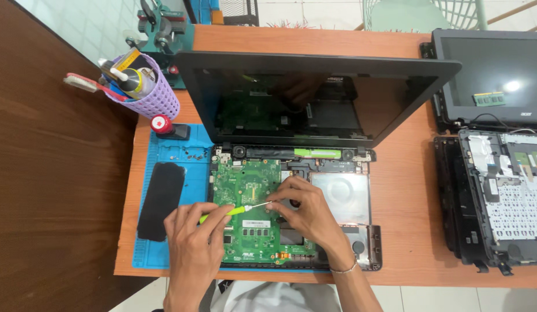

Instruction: The person installs a cooling fan into a disassembled laptop by hand and using a small screwdriver to secure it with a screw.

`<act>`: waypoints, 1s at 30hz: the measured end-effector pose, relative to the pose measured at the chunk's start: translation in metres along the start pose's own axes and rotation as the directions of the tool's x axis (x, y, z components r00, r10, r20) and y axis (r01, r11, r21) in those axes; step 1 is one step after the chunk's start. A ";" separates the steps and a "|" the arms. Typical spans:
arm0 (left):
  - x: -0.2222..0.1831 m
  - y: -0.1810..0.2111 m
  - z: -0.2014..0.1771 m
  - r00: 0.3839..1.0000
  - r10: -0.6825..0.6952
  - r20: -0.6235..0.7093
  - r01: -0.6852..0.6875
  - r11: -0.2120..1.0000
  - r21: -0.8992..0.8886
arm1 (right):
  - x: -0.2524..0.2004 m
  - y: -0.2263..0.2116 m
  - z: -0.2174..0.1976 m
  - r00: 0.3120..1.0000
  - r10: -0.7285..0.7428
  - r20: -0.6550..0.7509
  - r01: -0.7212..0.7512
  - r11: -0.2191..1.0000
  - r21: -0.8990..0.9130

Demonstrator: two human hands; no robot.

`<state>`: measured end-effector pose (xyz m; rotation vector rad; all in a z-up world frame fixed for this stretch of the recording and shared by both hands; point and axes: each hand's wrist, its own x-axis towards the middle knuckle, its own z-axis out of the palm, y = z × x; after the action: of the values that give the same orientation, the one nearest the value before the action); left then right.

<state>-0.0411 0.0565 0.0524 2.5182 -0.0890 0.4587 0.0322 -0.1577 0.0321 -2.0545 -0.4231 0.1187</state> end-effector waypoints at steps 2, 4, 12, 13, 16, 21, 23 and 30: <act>0.003 0.003 0.001 1.000 0.004 0.016 -0.004 1.000 0.002 | 0.000 0.000 -0.002 0.997 0.080 0.001 -0.080 0.997 0.008; 0.005 0.006 0.002 0.999 0.006 0.032 -0.006 1.000 0.003 | -0.002 0.002 -0.005 0.996 0.088 -0.012 -0.088 0.996 0.009; 0.012 0.017 0.007 0.999 0.017 0.048 -0.018 1.000 0.003 | -0.004 0.009 -0.014 0.991 0.126 -0.037 -0.124 0.990 0.063; 0.012 0.018 0.008 0.998 0.020 0.055 -0.021 1.000 0.005 | -0.004 0.009 -0.015 0.994 0.101 -0.043 -0.099 0.994 0.045; 0.016 0.022 0.007 0.997 0.039 0.065 -0.040 0.999 0.014 | -0.005 0.011 -0.017 0.998 0.033 -0.062 -0.032 0.999 0.010; 0.024 0.029 0.003 0.991 0.079 0.105 -0.083 0.996 0.038 | -0.008 0.016 -0.020 0.995 -0.054 -0.080 0.052 0.998 -0.034; 0.029 0.032 0.001 0.983 0.097 0.157 -0.112 0.990 0.090 | -0.009 0.018 -0.022 0.992 -0.107 -0.067 0.102 0.992 -0.078; 0.052 0.039 -0.001 0.957 0.191 0.218 -0.195 0.981 -0.004 | -0.007 0.020 -0.027 0.985 -0.164 -0.060 0.156 0.981 -0.116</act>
<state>0.0013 0.0265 0.0911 2.5804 -0.4207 0.2577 0.0378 -0.1915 0.0279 -2.1170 -0.5606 -0.0753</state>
